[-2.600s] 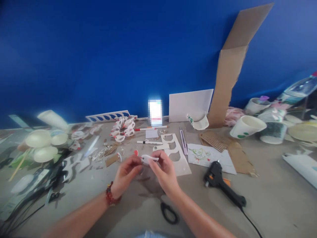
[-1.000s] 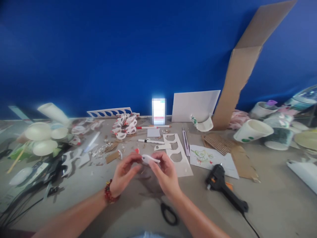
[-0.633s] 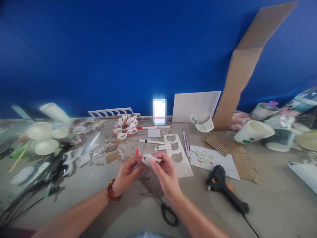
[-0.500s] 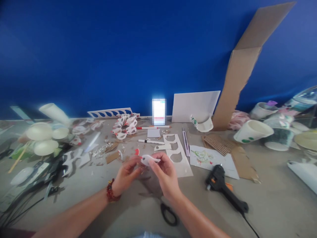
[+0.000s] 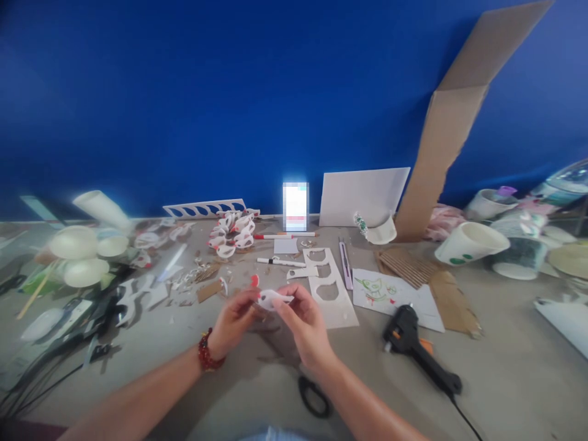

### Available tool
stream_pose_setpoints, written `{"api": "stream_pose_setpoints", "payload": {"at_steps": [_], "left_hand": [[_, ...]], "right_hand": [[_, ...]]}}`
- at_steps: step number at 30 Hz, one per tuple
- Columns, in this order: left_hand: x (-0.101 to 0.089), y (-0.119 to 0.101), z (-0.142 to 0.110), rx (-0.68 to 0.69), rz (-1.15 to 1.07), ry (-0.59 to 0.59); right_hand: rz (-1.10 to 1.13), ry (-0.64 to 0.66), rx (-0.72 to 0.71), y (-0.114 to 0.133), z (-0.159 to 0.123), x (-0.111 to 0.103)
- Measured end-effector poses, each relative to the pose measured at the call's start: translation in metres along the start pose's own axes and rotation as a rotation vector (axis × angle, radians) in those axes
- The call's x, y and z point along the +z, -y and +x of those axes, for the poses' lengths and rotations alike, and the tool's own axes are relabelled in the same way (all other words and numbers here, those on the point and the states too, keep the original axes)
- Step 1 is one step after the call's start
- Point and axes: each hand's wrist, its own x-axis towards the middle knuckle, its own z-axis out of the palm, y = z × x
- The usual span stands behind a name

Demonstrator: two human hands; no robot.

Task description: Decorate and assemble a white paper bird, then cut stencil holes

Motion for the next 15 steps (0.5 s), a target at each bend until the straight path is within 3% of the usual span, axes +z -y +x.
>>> {"api": "stream_pose_setpoints", "payload": {"at_steps": [5, 10, 15], "left_hand": [[0.002, 0.002, -0.002, -0.063, -0.04, 0.019], [0.002, -0.009, -0.001, -0.183, -0.114, -0.042], [-0.002, -0.019, -0.003, -0.109, -0.113, -0.034]], "right_hand": [[-0.046, 0.004, -0.038, 0.001, 0.0, 0.0], [-0.288, -0.043, -0.228, 0.005, 0.001, -0.003], [-0.442, -0.063, -0.351, 0.004, 0.001, -0.007]]}}
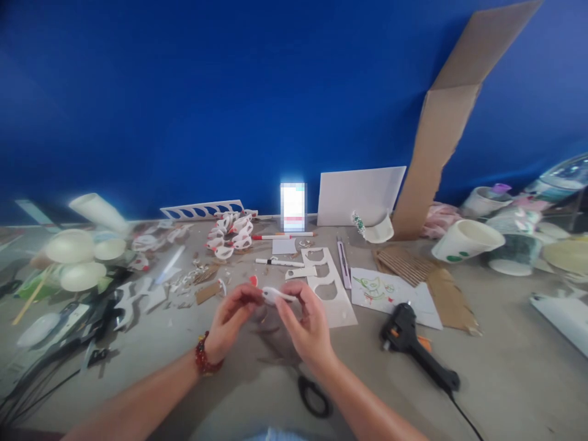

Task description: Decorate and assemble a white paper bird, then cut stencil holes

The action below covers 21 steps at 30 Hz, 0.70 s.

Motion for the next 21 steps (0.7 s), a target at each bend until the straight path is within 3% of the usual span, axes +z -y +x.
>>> {"api": "stream_pose_setpoints", "payload": {"at_steps": [7, 21], "left_hand": [[0.0003, -0.0006, -0.0017, 0.072, 0.104, 0.024], [0.0022, 0.0029, -0.0007, 0.075, 0.138, -0.011]], "right_hand": [[0.01, -0.005, 0.033, 0.0015, 0.0, 0.0014], [0.023, 0.022, 0.034, 0.0015, -0.0019, 0.003]]}}
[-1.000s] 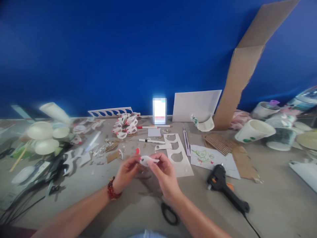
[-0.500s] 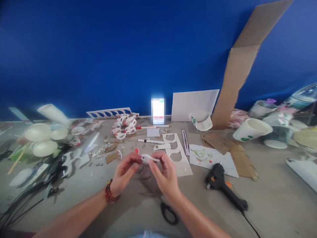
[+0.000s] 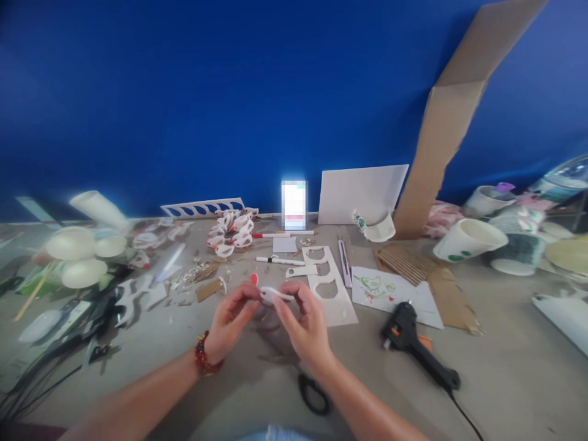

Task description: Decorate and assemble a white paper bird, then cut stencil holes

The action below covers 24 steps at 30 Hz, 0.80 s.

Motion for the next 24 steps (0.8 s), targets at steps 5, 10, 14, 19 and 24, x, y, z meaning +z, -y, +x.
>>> {"api": "stream_pose_setpoints", "payload": {"at_steps": [5, 10, 14, 19, 24], "left_hand": [[0.0004, 0.002, -0.0003, 0.016, 0.001, -0.007], [0.0011, 0.002, 0.0, 0.009, 0.003, -0.023], [0.0014, 0.0023, 0.0004, 0.001, 0.004, -0.032], [0.0015, 0.005, -0.0007, 0.002, -0.011, -0.031], [0.0011, 0.0022, -0.0026, -0.029, -0.056, -0.032]], "right_hand": [[-0.017, 0.003, -0.009, -0.0009, 0.0004, 0.0], [-0.022, 0.01, 0.0, -0.0021, -0.0005, 0.0], [-0.02, -0.005, -0.002, -0.0024, -0.0009, 0.0003], [-0.015, 0.003, -0.006, -0.0037, -0.0007, 0.0004], [-0.02, 0.008, -0.007, -0.0035, -0.0012, -0.0004]]}}
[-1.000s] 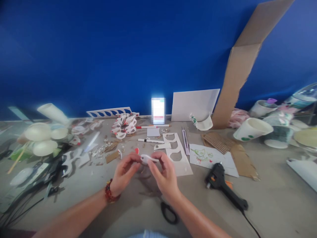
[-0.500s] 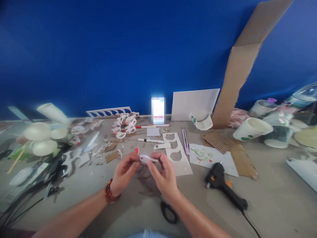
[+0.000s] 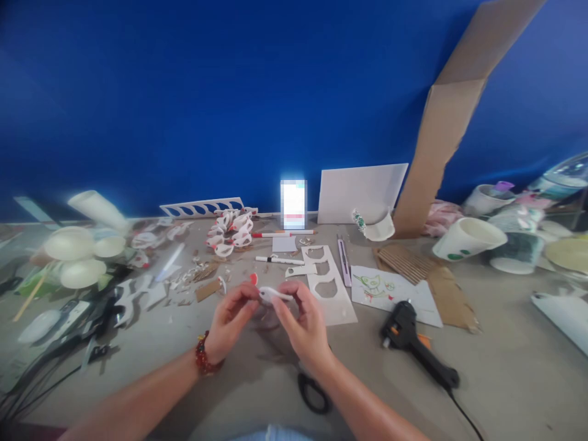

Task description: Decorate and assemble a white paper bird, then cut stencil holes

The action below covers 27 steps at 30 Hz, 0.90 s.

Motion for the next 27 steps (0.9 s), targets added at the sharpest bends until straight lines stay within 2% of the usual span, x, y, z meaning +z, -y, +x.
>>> {"api": "stream_pose_setpoints", "payload": {"at_steps": [5, 13, 27], "left_hand": [[-0.0005, -0.0028, -0.0019, -0.006, -0.024, 0.046], [0.0065, -0.0046, 0.0008, 0.041, 0.118, 0.119], [0.0089, -0.0046, 0.0008, 0.007, 0.092, 0.1]], "right_hand": [[0.016, -0.005, 0.015, 0.0016, -0.0002, -0.0002], [0.031, -0.011, 0.041, -0.0005, -0.0024, 0.0024], [0.039, 0.023, 0.045, -0.0016, -0.0028, 0.0047]]}}
